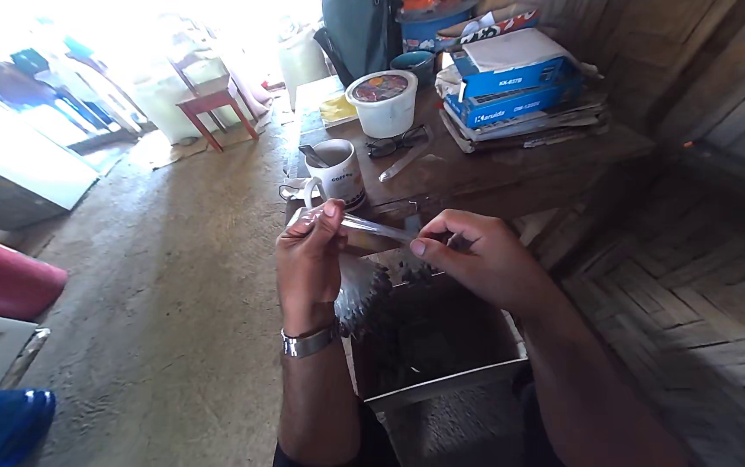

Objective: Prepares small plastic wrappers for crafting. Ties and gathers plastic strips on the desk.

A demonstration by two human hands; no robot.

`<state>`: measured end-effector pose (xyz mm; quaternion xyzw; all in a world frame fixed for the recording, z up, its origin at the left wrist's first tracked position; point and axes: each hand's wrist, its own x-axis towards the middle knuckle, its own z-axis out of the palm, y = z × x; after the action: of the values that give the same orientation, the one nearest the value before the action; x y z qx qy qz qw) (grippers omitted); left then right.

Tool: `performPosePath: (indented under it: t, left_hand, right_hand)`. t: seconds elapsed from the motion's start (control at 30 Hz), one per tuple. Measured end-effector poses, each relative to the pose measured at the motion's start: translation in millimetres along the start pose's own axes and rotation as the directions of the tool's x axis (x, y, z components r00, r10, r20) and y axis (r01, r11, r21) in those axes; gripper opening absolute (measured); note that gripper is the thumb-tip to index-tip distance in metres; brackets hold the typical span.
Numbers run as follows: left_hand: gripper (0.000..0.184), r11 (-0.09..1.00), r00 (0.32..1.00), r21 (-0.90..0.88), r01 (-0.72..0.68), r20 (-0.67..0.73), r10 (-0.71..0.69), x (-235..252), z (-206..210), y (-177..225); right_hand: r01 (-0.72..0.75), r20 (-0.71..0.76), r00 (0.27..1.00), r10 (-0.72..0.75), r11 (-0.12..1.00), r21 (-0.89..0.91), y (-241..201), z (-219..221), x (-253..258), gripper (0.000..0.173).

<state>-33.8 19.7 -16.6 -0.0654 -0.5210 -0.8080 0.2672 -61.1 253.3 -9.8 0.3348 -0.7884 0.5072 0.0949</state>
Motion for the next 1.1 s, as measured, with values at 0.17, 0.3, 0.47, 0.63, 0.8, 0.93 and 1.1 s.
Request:
performPosePath:
  t: [0.17, 0.3, 0.47, 0.63, 0.8, 0.93, 1.1]
  left_hand:
    - [0.016, 0.999, 1.0, 0.027, -0.024, -0.011, 0.024, -3, 1, 10]
    - [0.017, 0.979, 0.986, 0.157, -0.132, -0.078, 0.146, -6, 3, 12]
    - [0.031, 0.946, 0.961, 0.264, -0.19, -0.145, 0.234, -6, 3, 12]
    - [0.044, 0.91, 0.95, 0.341, -0.235, -0.117, 0.289, -4, 0, 10]
    - [0.041, 0.907, 0.952, 0.384, -0.173, -0.171, 0.254, -7, 4, 12]
    - [0.051, 0.956, 0.959, 0.278, -0.096, -0.232, 0.164, -4, 4, 14]
    - [0.053, 0.998, 0.99, 0.0, -0.069, -0.121, 0.069, -2, 1, 13]
  right_hand:
    - [0.027, -0.036, 0.999, -0.028, 0.999, -0.043, 0, 8, 0, 0.014]
    - [0.102, -0.088, 0.991, -0.105, 0.994, -0.039, 1, 11, 2, 0.012]
    - [0.15, -0.102, 0.982, -0.161, 0.983, -0.106, 7, 10, 3, 0.017]
    - [0.199, -0.054, 0.977, -0.208, 0.97, -0.141, 11, 4, 4, 0.017]
    - [0.175, -0.042, 0.983, -0.179, 0.98, -0.095, 10, 5, 3, 0.016]
    - [0.193, -0.044, 0.979, -0.198, 0.975, -0.108, 12, 4, 5, 0.015]
    - [0.205, -0.078, 0.974, -0.213, 0.974, -0.098, 11, 11, 5, 0.013]
